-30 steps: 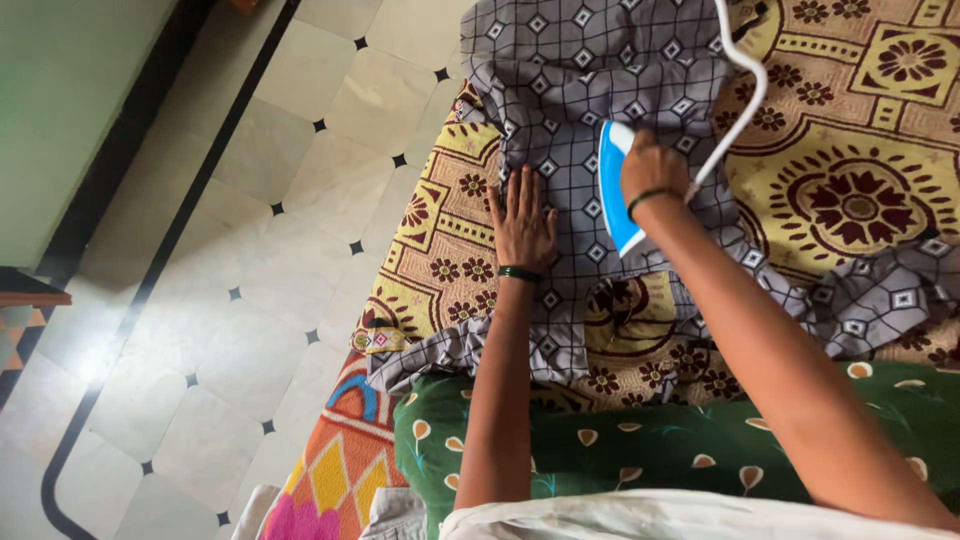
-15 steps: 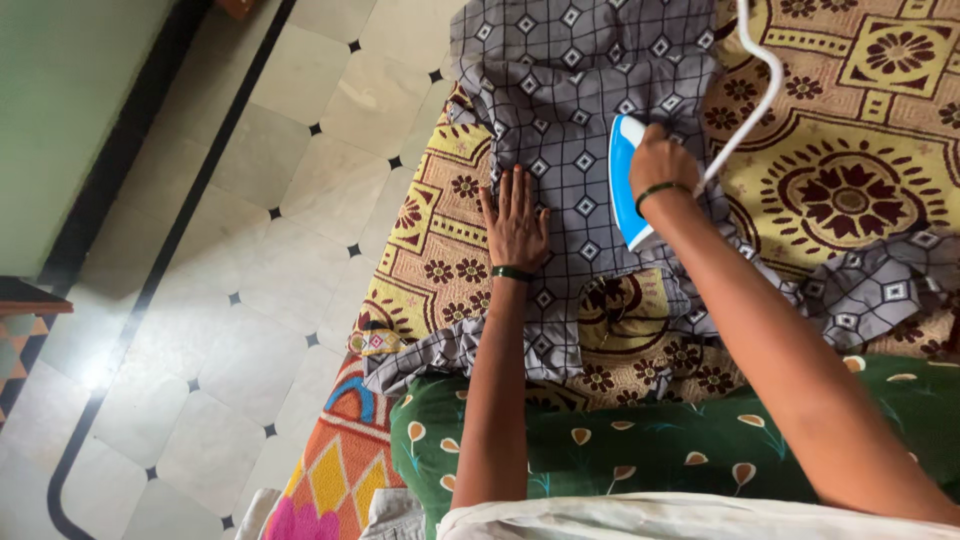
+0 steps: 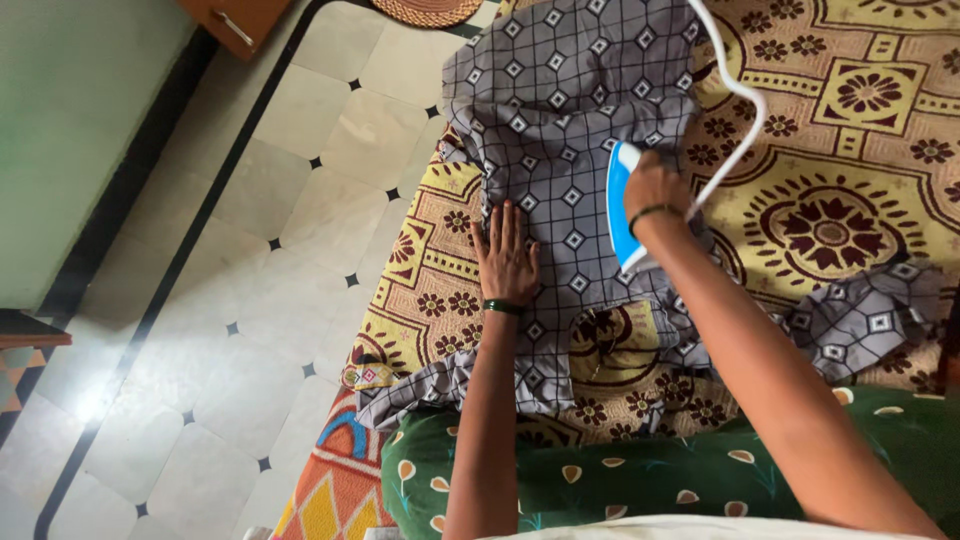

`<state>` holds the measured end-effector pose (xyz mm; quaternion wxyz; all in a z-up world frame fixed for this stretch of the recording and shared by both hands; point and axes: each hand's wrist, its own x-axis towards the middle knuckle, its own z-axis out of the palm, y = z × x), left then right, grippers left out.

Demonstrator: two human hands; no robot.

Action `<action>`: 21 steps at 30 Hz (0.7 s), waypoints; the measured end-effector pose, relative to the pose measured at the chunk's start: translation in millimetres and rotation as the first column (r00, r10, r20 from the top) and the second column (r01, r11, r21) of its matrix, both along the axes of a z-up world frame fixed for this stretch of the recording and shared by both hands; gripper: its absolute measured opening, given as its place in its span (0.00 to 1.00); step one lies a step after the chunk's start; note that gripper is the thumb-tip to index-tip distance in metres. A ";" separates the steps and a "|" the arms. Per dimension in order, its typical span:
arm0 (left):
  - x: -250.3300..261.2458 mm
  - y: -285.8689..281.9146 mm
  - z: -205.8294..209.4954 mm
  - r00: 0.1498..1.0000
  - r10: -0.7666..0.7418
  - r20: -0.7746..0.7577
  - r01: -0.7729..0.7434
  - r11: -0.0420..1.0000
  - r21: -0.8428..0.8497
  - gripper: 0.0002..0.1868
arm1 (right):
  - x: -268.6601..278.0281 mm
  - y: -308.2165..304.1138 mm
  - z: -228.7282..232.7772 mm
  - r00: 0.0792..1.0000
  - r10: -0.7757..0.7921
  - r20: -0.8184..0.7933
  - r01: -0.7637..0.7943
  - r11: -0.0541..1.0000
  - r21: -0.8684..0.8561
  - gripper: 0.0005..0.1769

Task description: The person irons a patterned cloth laid on a bed using a blue electric iron. They repeatedly smooth the fabric with their hands, move the iron across different sections, and fold the cloth after ironing.

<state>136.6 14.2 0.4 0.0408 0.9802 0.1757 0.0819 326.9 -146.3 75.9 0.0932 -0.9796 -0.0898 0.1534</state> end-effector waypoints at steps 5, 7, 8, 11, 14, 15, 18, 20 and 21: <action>-5.7 -1.9 6.2 0.997 -0.008 0.078 0.013 0.998 -0.062 0.37 | 19.6 5.0 -6.7 0.994 0.095 0.058 -0.089 0.991 -0.102 0.18; -5.6 -0.5 7.5 0.996 -0.012 0.086 0.017 0.998 -0.057 0.38 | 3.4 0.6 -3.7 0.993 0.115 0.023 -0.113 0.991 -0.065 0.18; -6.2 -1.3 7.5 0.996 -0.013 0.094 0.019 0.997 -0.070 0.38 | -9.6 -6.1 1.5 0.992 0.123 -0.029 -0.125 0.990 -0.065 0.18; -6.8 -1.0 6.2 0.997 -0.003 0.073 0.008 0.998 -0.069 0.39 | -54.4 -10.7 20.1 0.975 0.138 -0.174 -0.148 0.988 -0.049 0.19; -5.2 -2.1 3.0 0.998 0.007 0.062 -0.003 0.998 -0.058 0.40 | -70.6 7.4 25.8 0.958 0.211 -0.193 -0.227 0.972 -0.063 0.20; -3.8 -1.0 2.5 0.998 0.010 0.065 -0.007 0.998 -0.054 0.40 | -71.2 14.5 22.6 0.952 0.248 -0.178 -0.264 0.962 -0.072 0.20; -2.8 -0.4 3.0 1.000 0.024 0.020 -0.024 1.000 -0.015 0.40 | -38.8 41.2 5.1 0.978 0.180 -0.106 -0.178 0.984 0.029 0.19; -3.8 -1.9 6.1 1.000 0.026 0.007 -0.025 0.999 -0.023 0.40 | -11.0 56.7 -9.2 0.981 0.181 0.071 -0.184 0.982 0.047 0.17; -5.3 -2.5 7.8 1.000 0.025 0.000 -0.025 0.999 -0.027 0.40 | -4.3 59.8 -17.2 0.972 0.176 0.158 -0.187 0.981 0.056 0.17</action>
